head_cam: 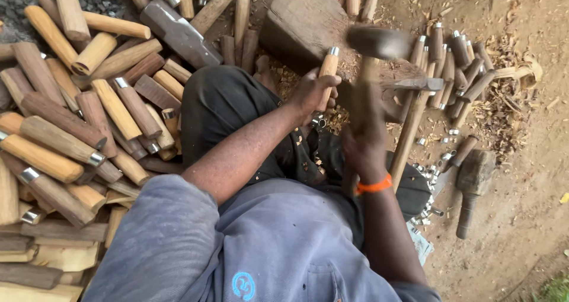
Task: The person inserts metal ferrules into the ends of wooden handles and uses a hammer to drive them flush. The person repeatedly picks up wooden handles and metal ferrules, aligns them, and strikes the ferrule with a hammer.
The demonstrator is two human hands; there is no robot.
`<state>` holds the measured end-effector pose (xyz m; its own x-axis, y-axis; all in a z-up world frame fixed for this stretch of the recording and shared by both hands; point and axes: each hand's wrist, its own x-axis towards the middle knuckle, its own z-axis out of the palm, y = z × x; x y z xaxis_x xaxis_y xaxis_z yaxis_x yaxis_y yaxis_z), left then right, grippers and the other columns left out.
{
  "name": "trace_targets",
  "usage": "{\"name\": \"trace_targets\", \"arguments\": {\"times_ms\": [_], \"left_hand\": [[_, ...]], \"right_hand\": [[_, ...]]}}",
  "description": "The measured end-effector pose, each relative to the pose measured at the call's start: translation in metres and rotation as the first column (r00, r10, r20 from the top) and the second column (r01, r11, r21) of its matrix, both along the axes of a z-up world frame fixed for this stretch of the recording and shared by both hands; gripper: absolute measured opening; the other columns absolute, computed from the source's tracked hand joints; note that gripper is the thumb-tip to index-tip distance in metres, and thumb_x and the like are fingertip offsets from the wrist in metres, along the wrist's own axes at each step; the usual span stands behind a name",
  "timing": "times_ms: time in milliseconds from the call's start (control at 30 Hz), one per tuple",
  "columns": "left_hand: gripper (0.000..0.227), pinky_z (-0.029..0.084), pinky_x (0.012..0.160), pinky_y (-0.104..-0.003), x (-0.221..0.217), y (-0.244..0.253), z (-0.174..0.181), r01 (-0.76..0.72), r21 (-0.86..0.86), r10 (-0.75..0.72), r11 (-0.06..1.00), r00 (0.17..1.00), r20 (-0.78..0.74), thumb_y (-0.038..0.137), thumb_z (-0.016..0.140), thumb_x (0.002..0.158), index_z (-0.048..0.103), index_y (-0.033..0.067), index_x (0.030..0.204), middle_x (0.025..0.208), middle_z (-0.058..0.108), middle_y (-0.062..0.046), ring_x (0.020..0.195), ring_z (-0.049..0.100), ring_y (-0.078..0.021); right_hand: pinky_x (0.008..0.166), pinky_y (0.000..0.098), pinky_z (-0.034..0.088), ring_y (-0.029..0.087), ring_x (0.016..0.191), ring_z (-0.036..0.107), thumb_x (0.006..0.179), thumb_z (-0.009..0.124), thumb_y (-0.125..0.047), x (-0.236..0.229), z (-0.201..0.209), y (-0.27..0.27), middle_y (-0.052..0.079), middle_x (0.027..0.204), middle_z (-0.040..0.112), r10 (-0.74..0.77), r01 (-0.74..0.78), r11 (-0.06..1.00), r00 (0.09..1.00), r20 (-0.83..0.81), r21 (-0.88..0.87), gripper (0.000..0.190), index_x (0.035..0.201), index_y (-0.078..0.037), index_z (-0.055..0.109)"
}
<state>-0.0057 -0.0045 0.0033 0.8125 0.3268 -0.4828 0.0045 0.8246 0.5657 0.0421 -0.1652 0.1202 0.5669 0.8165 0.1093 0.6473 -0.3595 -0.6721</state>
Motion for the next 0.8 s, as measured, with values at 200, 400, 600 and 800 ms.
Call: {"name": "trace_targets", "arguments": {"times_ms": [200, 400, 600, 800], "left_hand": [[0.04, 0.057, 0.05, -0.028, 0.002, 0.004, 0.001, -0.016, -0.038, 0.018, 0.999, 0.997, 0.07, 0.032, 0.067, 0.093, 0.055, 0.004, 0.119, 0.081, 0.061, -0.005, 0.061, 0.063, -0.0123], [0.035, 0.055, 0.048, -0.028, 0.005, -0.001, -0.001, -0.029, -0.101, 0.038, 0.994, 0.995, 0.087, 0.03, 0.066, 0.093, 0.055, 0.0057, 0.115, 0.08, 0.059, -0.004, 0.06, 0.061, -0.0116], [0.037, 0.058, 0.052, -0.029, 0.001, 0.002, -0.004, -0.055, -0.006, 0.056, 0.998, 0.996, 0.074, 0.034, 0.061, 0.093, 0.059, 0.0048, 0.114, 0.078, 0.061, -0.004, 0.062, 0.063, -0.0123], [0.038, 0.055, 0.052, -0.029, 0.003, -0.001, -0.005, -0.107, -0.012, 0.108, 0.994, 0.991, 0.079, 0.036, 0.056, 0.094, 0.06, 0.0044, 0.115, 0.077, 0.063, -0.006, 0.062, 0.062, -0.0138]], "right_hand": [[0.089, 0.031, 0.061, 0.017, 0.113, 0.065, 0.089, 0.071, 0.011, 0.006, 0.007, -0.01, 0.02, 0.156, 0.049, 0.009, -0.001, 0.993, 0.998, -0.062, 0.117, 0.093, 0.167, -0.011, 0.025], [0.077, 0.0306, 0.061, 0.016, 0.092, 0.067, 0.098, 0.075, 0.002, 0.004, -0.02, -0.019, 0.013, 0.124, 0.064, -0.121, 0.143, 0.961, 0.987, 0.104, -0.238, 0.076, 0.161, -0.012, 0.034], [0.073, 0.03, 0.063, 0.015, 0.092, 0.068, 0.087, 0.064, 0.012, 0.009, -0.019, -0.018, 0.011, 0.125, 0.063, -0.061, 0.082, 0.992, 0.974, -0.218, 0.091, 0.089, 0.166, -0.006, 0.028], [0.066, 0.0299, 0.056, 0.014, 0.082, 0.062, 0.092, 0.068, 0.009, 0.007, -0.023, -0.016, 0.013, 0.12, 0.063, -0.079, 0.079, 0.997, 0.997, 0.013, 0.018, 0.083, 0.164, -0.012, 0.032]]}}
